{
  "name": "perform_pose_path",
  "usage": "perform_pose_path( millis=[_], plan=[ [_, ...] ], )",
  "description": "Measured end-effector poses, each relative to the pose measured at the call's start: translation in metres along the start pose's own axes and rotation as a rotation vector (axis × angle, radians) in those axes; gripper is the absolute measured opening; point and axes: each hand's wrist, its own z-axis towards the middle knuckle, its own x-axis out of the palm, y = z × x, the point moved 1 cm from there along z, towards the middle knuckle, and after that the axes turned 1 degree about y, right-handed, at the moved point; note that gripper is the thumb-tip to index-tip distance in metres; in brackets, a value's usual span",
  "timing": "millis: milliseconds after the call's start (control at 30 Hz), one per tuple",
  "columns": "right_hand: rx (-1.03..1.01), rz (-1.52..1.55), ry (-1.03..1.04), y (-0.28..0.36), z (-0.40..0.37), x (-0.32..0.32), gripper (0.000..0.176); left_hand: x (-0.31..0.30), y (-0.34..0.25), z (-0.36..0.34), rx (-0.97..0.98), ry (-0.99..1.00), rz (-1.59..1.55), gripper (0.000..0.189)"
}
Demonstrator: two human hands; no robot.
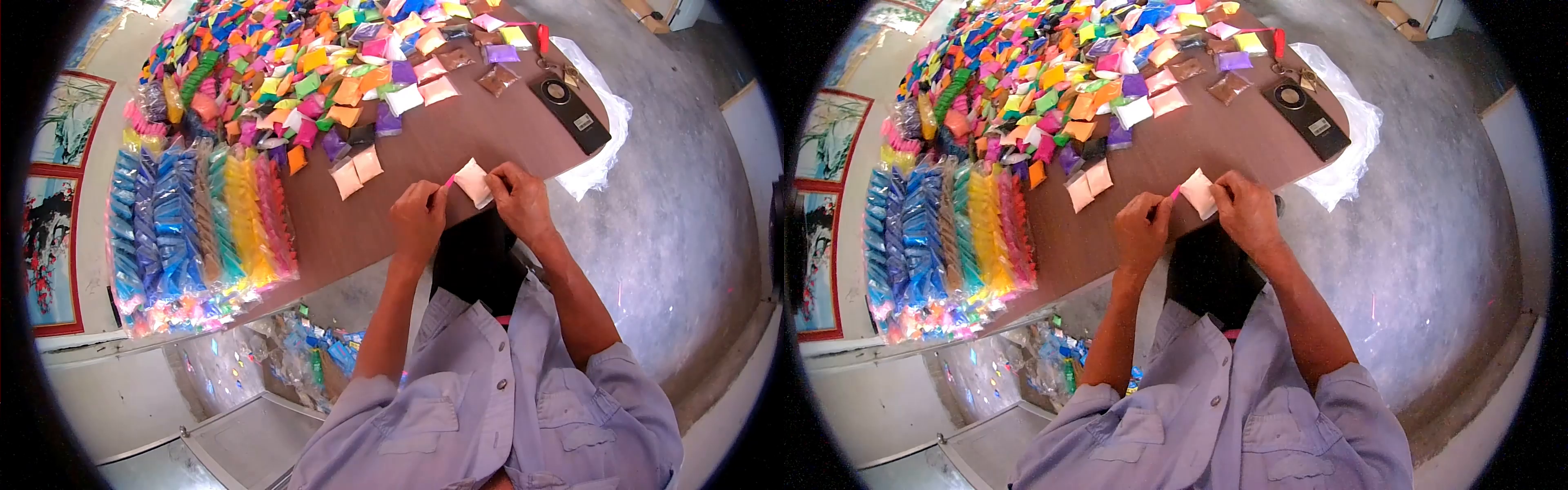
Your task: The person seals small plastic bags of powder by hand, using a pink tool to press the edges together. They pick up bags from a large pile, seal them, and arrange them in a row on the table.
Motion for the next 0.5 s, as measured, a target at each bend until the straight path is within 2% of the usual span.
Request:
perform_pose_path(
  millis=[67, 133, 233, 333, 500],
  plan=[
    [0.007, -0.016, 0.002, 0.001, -0.001, 0.0, 0.016, -0.003, -0.012, 0.002, -0.014, 0.002, -0.032, 0.015],
    [0.013, -0.008, 0.004, 0.0, -0.001, 0.0, 0.015, 0.002, -0.025, 0.006, 0.055, -0.015, -0.076, 0.016],
    [0.014, 0.02, -0.008, 0.0, -0.002, 0.001, 0.015, 0.012, -0.02, 0.018, 0.095, 0.061, 0.014, 0.016],
    [0.003, 0.032, -0.024, -0.002, -0.002, 0.001, 0.015, 0.014, -0.014, 0.037, 0.08, 0.053, 0.083, 0.014],
    [-0.002, 0.009, -0.009, -0.003, -0.002, 0.001, 0.015, 0.009, -0.022, 0.048, 0.117, 0.124, 0.061, 0.016]
  ],
)
